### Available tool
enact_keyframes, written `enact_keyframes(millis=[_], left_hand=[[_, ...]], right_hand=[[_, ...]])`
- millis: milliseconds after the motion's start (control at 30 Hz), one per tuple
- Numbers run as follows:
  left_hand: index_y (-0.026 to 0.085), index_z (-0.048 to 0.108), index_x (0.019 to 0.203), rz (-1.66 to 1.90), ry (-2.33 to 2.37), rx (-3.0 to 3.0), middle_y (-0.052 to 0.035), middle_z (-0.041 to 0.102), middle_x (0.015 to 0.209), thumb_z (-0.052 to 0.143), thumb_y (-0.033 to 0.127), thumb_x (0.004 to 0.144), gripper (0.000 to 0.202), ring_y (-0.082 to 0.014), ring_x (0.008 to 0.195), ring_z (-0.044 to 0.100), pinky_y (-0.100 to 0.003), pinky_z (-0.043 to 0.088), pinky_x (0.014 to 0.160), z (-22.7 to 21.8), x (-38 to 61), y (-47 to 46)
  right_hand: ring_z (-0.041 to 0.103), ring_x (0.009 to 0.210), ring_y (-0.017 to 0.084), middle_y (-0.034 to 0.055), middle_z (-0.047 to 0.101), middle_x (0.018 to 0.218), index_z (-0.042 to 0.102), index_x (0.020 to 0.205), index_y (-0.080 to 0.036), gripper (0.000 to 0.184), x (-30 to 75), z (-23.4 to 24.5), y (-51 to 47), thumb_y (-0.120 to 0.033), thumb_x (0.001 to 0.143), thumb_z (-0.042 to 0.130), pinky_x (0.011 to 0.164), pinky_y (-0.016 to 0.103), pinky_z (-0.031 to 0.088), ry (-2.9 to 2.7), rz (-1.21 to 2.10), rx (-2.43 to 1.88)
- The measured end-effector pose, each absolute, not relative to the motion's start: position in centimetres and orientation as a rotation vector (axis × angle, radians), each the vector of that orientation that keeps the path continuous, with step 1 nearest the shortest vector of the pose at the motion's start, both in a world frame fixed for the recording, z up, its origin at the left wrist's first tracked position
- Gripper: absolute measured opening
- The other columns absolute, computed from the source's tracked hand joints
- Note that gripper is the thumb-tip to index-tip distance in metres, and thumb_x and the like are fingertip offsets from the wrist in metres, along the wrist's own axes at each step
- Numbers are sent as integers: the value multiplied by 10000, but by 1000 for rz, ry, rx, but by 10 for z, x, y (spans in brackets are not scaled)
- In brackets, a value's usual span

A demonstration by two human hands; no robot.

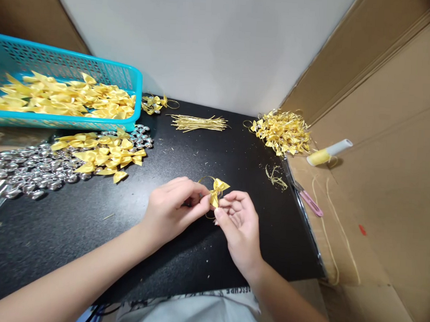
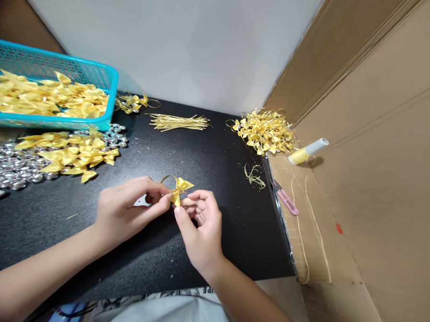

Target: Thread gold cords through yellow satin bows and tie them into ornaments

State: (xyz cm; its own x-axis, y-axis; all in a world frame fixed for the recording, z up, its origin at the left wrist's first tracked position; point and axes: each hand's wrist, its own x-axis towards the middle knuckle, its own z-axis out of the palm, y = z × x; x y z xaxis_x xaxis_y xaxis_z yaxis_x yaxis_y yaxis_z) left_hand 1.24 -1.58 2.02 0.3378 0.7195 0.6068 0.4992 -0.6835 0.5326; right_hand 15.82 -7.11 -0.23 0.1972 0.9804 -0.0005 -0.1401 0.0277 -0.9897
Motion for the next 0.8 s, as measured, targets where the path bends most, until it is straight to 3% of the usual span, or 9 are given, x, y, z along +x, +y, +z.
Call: enact_keyframes(millis=[100, 200, 367, 533, 667, 800], left_hand=[[190, 629, 728, 1265, 1168, 2356, 55, 544, 529, 593, 197, 833, 111, -74, 484, 511, -185, 399, 500, 21, 11, -14], [192, 635, 731, 1252, 1207, 2369, 51, 551, 534, 594, 210, 834, 113, -77, 490, 514, -187, 405, 507, 20, 10, -13], [189, 637, 727, 1274, 1169, 2398, 49, 560, 532, 595, 208, 842, 123, -75, 487, 514, -187, 411, 512, 16, 10, -13], [182, 629, 720, 1330, 1076, 2464, 43, 572, 529, 595, 156, 833, 121, -75, 483, 516, -183, 407, 509, 16, 13, -13], [180, 619, 716, 1351, 989, 2535, 41, 585, 528, 609, 132, 822, 117, -74, 473, 509, -184, 411, 520, 16, 15, -12], [179, 609, 709, 1373, 985, 2580, 39, 580, 521, 601, 136, 826, 124, -81, 479, 506, -199, 414, 535, 12, 14, -9]], right_hand=[[623, 682, 119, 7, 655, 749, 588, 913, -184, 131, 161, 1, -71, -224, 803, 648, 654, 236, 511, -1103, 1008, -1303], [555, 580, 104, -14, 604, 640, 625, 827, -170, 78, 163, 3, -70, -246, 811, 630, 575, 223, 470, -1211, 955, -1370], [383, 491, 74, -59, 433, 536, 641, 745, -162, 143, 164, 2, -69, -266, 834, 602, 486, 204, 362, -1318, 864, -1414], [341, 485, 67, -72, 363, 518, 647, 707, -155, 166, 163, 1, -69, -250, 836, 603, 480, 206, 323, -1309, 829, -1412], [384, 497, 78, -54, 435, 542, 668, 719, -163, 151, 164, 2, -67, -243, 834, 611, 483, 216, 342, -1334, 791, -1423], [551, 754, 150, 29, 586, 819, 671, 830, -184, 42, 173, 5, -65, -189, 802, 640, 661, 283, 461, -1389, 459, -1387]])
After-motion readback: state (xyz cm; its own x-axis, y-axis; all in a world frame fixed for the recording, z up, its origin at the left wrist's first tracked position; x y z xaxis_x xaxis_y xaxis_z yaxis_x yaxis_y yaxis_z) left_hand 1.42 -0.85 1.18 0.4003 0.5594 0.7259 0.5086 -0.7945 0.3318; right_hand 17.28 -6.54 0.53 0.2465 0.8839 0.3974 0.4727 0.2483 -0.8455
